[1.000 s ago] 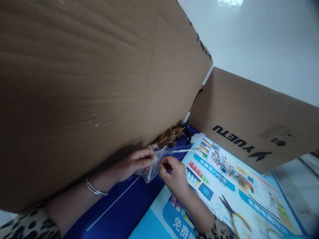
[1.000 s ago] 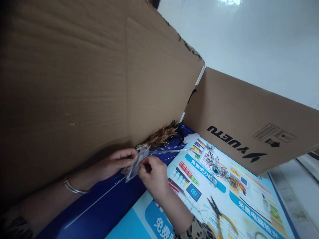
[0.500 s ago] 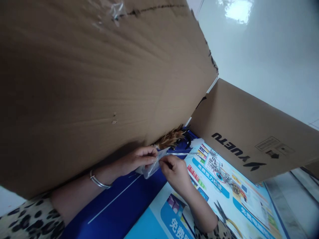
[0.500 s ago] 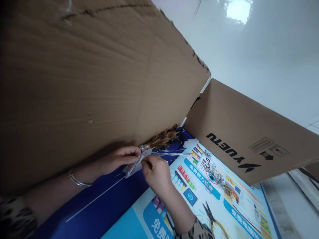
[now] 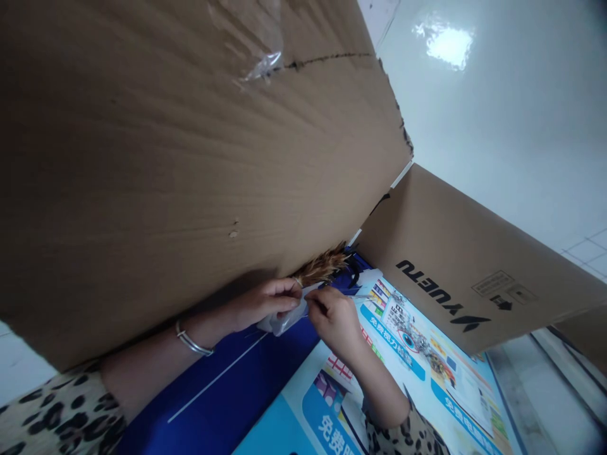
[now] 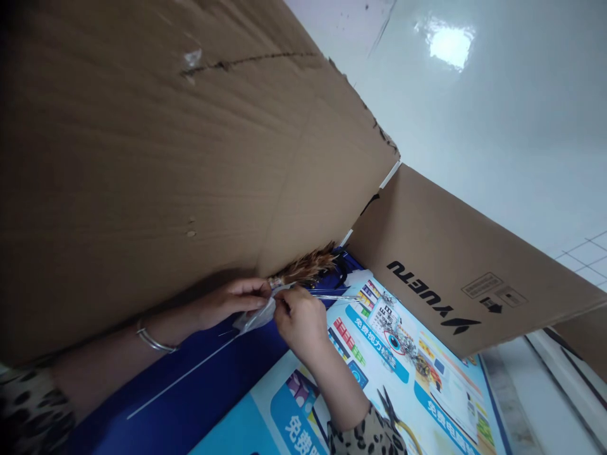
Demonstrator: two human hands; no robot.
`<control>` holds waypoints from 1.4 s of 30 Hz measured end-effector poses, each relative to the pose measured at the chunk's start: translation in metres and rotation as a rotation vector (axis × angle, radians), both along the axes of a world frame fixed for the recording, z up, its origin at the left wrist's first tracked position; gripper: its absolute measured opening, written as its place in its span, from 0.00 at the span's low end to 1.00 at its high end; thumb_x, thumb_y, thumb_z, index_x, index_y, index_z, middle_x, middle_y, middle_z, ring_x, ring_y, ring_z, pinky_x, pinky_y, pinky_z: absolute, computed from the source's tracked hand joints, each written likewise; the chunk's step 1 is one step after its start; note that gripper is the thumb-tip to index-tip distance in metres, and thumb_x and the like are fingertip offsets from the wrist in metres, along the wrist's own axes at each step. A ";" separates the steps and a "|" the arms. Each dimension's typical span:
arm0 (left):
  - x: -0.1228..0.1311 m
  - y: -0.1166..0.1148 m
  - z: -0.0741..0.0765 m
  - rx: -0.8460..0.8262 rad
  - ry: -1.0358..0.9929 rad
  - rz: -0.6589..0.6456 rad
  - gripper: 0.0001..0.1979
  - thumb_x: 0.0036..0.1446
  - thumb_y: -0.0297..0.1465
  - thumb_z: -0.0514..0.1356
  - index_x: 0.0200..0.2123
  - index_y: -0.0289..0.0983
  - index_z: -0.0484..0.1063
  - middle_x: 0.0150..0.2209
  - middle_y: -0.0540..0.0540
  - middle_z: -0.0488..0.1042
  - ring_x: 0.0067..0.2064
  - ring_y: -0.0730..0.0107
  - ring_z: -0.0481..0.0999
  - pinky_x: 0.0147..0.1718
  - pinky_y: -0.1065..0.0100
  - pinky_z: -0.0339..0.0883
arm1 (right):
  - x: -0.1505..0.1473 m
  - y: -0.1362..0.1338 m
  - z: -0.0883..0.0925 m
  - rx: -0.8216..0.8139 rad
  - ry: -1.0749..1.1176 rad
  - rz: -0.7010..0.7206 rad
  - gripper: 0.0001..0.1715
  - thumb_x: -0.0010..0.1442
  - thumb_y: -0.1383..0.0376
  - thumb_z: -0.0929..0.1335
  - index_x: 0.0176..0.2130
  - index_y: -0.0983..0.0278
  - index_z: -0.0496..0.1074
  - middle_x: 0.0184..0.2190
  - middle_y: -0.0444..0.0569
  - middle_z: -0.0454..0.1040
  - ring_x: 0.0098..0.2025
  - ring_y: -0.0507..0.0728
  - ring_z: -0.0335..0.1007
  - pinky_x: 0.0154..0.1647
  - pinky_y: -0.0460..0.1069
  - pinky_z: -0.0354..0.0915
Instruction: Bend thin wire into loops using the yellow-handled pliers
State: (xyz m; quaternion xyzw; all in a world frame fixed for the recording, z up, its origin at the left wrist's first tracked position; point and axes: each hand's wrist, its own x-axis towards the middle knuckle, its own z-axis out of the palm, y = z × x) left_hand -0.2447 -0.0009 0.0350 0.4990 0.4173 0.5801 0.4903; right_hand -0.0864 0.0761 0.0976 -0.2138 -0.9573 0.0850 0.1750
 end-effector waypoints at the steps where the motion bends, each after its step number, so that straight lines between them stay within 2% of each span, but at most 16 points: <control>1: 0.000 0.000 0.001 0.001 0.005 0.006 0.04 0.52 0.31 0.56 0.30 0.36 0.65 0.21 0.54 0.62 0.23 0.77 0.61 0.22 0.74 0.54 | -0.001 0.000 0.001 0.005 -0.012 0.012 0.10 0.58 0.69 0.62 0.36 0.60 0.72 0.33 0.45 0.73 0.35 0.51 0.68 0.36 0.43 0.60; 8: -0.003 -0.002 0.007 0.001 0.082 0.046 0.04 0.51 0.30 0.55 0.31 0.35 0.66 0.22 0.53 0.63 0.24 0.75 0.62 0.24 0.73 0.57 | -0.010 0.004 0.005 0.106 -0.069 0.006 0.07 0.57 0.66 0.63 0.31 0.61 0.71 0.30 0.46 0.72 0.34 0.53 0.68 0.33 0.44 0.59; 10: -0.004 -0.002 0.008 0.021 0.114 0.063 0.04 0.51 0.30 0.56 0.31 0.35 0.66 0.24 0.53 0.64 0.26 0.75 0.63 0.25 0.73 0.57 | -0.010 0.005 0.006 0.111 -0.066 0.019 0.08 0.54 0.69 0.63 0.33 0.61 0.71 0.32 0.46 0.72 0.35 0.53 0.68 0.34 0.45 0.60; 13: -0.004 -0.003 0.009 0.049 0.160 0.082 0.03 0.50 0.29 0.56 0.30 0.35 0.66 0.26 0.52 0.64 0.28 0.74 0.63 0.27 0.73 0.58 | -0.005 0.007 0.009 0.081 -0.031 0.078 0.15 0.51 0.73 0.62 0.38 0.61 0.70 0.35 0.47 0.70 0.37 0.53 0.67 0.38 0.46 0.61; 17: -0.006 -0.004 0.010 0.056 0.225 0.081 0.05 0.52 0.32 0.55 0.30 0.36 0.65 0.26 0.53 0.63 0.27 0.74 0.62 0.26 0.73 0.58 | 0.003 0.013 0.012 0.062 0.111 0.136 0.20 0.47 0.76 0.62 0.40 0.63 0.69 0.41 0.50 0.67 0.45 0.56 0.63 0.45 0.48 0.61; 20: -0.007 -0.004 0.012 0.088 0.277 0.080 0.05 0.53 0.32 0.54 0.29 0.36 0.64 0.25 0.54 0.61 0.27 0.75 0.61 0.26 0.74 0.57 | 0.004 0.017 0.009 0.083 0.156 0.179 0.24 0.47 0.74 0.65 0.46 0.63 0.67 0.48 0.51 0.63 0.51 0.59 0.56 0.52 0.53 0.57; 23: -0.007 -0.004 0.014 0.102 0.306 0.096 0.05 0.52 0.32 0.54 0.28 0.36 0.63 0.25 0.54 0.60 0.28 0.75 0.60 0.26 0.74 0.56 | 0.002 0.021 0.002 0.093 0.134 0.216 0.28 0.50 0.69 0.68 0.51 0.60 0.64 0.52 0.50 0.62 0.53 0.61 0.53 0.53 0.56 0.54; 26: -0.006 -0.002 0.012 0.085 0.289 0.123 0.05 0.51 0.32 0.54 0.28 0.36 0.62 0.25 0.55 0.58 0.27 0.76 0.59 0.26 0.74 0.55 | -0.001 0.029 -0.006 0.086 0.132 0.225 0.23 0.54 0.65 0.68 0.50 0.58 0.66 0.47 0.50 0.66 0.50 0.59 0.55 0.50 0.55 0.54; 30: -0.008 0.000 0.007 0.057 0.265 0.132 0.08 0.53 0.35 0.53 0.28 0.36 0.62 0.23 0.55 0.58 0.25 0.76 0.58 0.24 0.74 0.53 | -0.001 0.044 -0.015 0.042 0.179 0.211 0.09 0.57 0.62 0.67 0.40 0.58 0.73 0.38 0.48 0.69 0.45 0.57 0.58 0.47 0.53 0.54; 32: -0.009 0.001 0.004 0.070 0.301 0.143 0.10 0.55 0.37 0.52 0.28 0.36 0.62 0.24 0.53 0.60 0.26 0.74 0.59 0.24 0.73 0.55 | 0.000 0.049 -0.017 0.020 0.188 0.194 0.07 0.58 0.62 0.66 0.36 0.59 0.73 0.36 0.47 0.70 0.44 0.56 0.59 0.46 0.52 0.54; 35: -0.010 0.000 0.005 0.173 0.419 0.164 0.14 0.55 0.41 0.50 0.31 0.36 0.65 0.27 0.49 0.64 0.30 0.70 0.64 0.30 0.70 0.60 | 0.002 0.054 -0.020 0.014 0.180 0.152 0.06 0.59 0.63 0.66 0.35 0.61 0.73 0.35 0.47 0.71 0.43 0.56 0.59 0.44 0.51 0.53; 37: -0.008 -0.002 0.007 0.282 0.540 0.195 0.16 0.52 0.43 0.53 0.35 0.36 0.66 0.31 0.47 0.66 0.34 0.67 0.66 0.35 0.68 0.62 | 0.003 0.056 -0.020 0.017 0.182 0.123 0.06 0.59 0.64 0.65 0.35 0.62 0.72 0.34 0.47 0.71 0.43 0.56 0.59 0.44 0.51 0.53; 39: -0.003 -0.004 0.008 0.351 0.678 0.261 0.16 0.49 0.41 0.58 0.37 0.36 0.67 0.34 0.46 0.67 0.36 0.66 0.67 0.38 0.67 0.62 | 0.003 0.058 -0.021 0.022 0.190 0.108 0.06 0.59 0.65 0.65 0.35 0.62 0.72 0.34 0.47 0.71 0.43 0.56 0.60 0.43 0.50 0.53; 42: 0.003 -0.006 0.005 0.348 0.836 0.400 0.10 0.51 0.34 0.59 0.36 0.37 0.68 0.33 0.46 0.69 0.36 0.66 0.68 0.39 0.67 0.63 | 0.005 0.059 -0.022 0.029 0.199 0.102 0.06 0.59 0.65 0.65 0.35 0.63 0.72 0.34 0.47 0.71 0.42 0.56 0.60 0.43 0.50 0.53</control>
